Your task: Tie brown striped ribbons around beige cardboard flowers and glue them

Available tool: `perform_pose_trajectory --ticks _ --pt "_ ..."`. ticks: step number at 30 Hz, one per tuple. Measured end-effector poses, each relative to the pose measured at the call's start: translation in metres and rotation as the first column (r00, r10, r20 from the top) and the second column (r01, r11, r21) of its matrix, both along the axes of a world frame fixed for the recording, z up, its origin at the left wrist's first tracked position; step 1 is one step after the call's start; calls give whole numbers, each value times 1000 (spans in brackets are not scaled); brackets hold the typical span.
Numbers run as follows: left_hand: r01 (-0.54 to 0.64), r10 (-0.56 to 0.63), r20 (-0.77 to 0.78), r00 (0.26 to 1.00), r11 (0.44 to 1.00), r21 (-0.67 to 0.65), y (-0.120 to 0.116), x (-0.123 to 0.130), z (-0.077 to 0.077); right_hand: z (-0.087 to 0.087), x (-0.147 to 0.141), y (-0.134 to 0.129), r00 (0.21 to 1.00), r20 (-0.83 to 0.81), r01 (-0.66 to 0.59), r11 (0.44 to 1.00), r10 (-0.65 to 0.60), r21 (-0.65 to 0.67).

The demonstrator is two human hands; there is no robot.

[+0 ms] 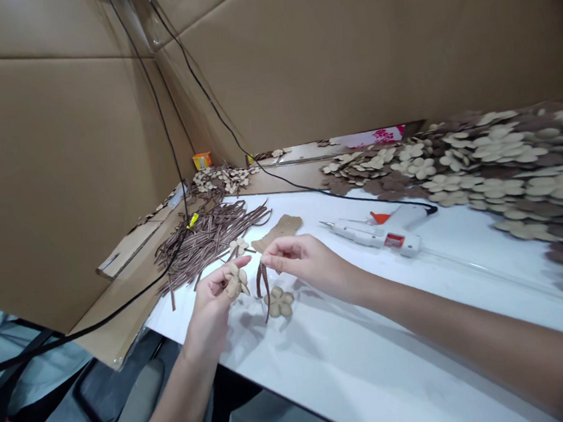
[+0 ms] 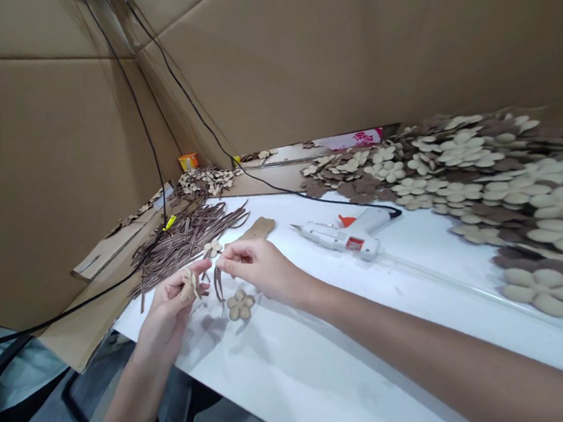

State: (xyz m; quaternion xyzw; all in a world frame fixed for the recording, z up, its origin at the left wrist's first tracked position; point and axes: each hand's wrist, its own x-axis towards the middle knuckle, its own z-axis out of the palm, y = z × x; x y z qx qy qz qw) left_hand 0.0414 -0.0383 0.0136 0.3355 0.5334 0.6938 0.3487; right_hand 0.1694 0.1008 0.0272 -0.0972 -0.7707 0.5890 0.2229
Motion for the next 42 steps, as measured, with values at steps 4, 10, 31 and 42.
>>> perform_pose_trajectory --ticks 4,10,31,42 --pt "12 -12 26 1000 1000 -1 4 -1 -6 -3 -2 -1 1000 2 4 1000 -4 -5" --pt "69 -67 87 994 997 -22 6 5 -9 -6 -2 1 1000 -8 -5 999 4 -44" --pt "63 -139 -245 959 953 -296 16 -43 7 -10 -3 2 998 43 55 989 -49 -138" --pt "-290 69 -700 711 935 -203 25 -60 38 -14 -2 4 996 65 77 987 -68 -140"
